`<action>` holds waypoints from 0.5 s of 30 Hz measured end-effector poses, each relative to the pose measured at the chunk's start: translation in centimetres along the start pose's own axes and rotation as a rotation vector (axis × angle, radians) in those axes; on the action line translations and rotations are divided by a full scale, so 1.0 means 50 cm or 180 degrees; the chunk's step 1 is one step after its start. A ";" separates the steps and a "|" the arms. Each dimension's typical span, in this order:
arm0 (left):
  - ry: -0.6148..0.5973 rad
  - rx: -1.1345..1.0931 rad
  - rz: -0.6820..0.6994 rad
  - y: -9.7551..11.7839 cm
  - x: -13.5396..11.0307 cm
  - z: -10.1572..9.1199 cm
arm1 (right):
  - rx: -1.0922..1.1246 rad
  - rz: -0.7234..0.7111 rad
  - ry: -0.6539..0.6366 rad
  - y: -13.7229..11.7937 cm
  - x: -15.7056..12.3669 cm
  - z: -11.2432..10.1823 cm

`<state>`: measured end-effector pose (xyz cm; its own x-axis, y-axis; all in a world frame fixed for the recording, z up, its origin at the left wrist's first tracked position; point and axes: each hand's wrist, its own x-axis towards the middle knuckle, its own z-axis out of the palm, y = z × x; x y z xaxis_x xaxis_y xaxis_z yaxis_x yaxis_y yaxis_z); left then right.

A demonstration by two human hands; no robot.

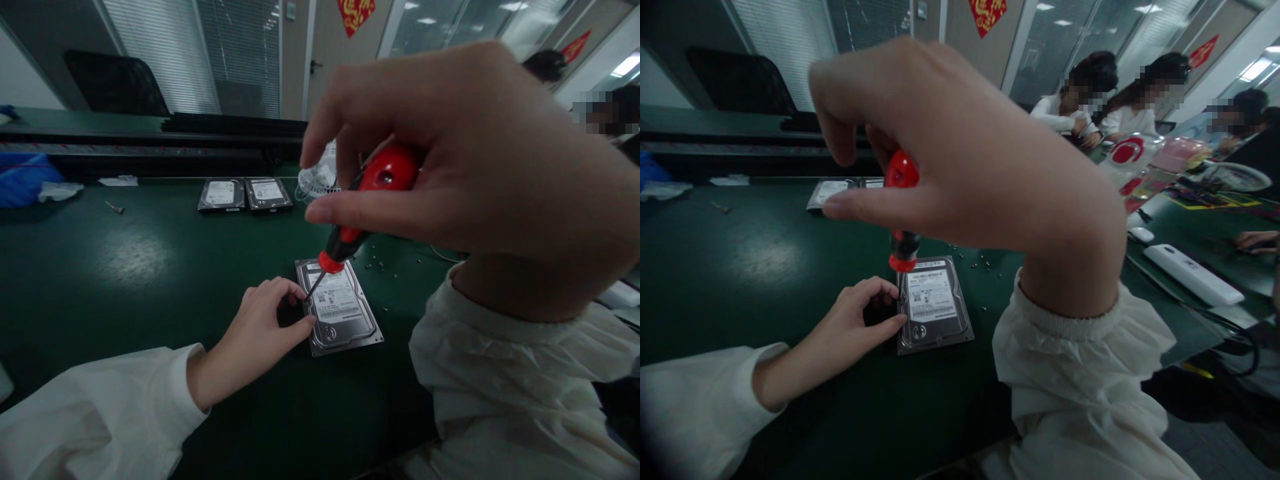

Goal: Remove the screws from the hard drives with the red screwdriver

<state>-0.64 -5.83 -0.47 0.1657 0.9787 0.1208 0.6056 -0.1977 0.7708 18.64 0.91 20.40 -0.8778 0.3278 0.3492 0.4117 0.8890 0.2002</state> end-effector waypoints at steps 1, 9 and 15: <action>-0.0005 0.0008 0.0004 -0.001 0.000 0.000 | 0.0076 0.0007 -0.0002 0.000 -0.001 -0.001; -0.0024 -0.0043 0.0052 -0.006 -0.002 0.001 | -0.0069 0.0023 0.0063 -0.012 0.003 0.002; 0.0003 0.0032 0.0090 -0.007 0.000 0.003 | 0.0207 -0.0247 0.0056 -0.007 0.001 -0.001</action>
<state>-0.75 -5.78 -0.85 0.1822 0.9728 0.1429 0.6085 -0.2258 0.7607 18.48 0.57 20.40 -0.9018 0.2522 0.3510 0.3255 0.9305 0.1678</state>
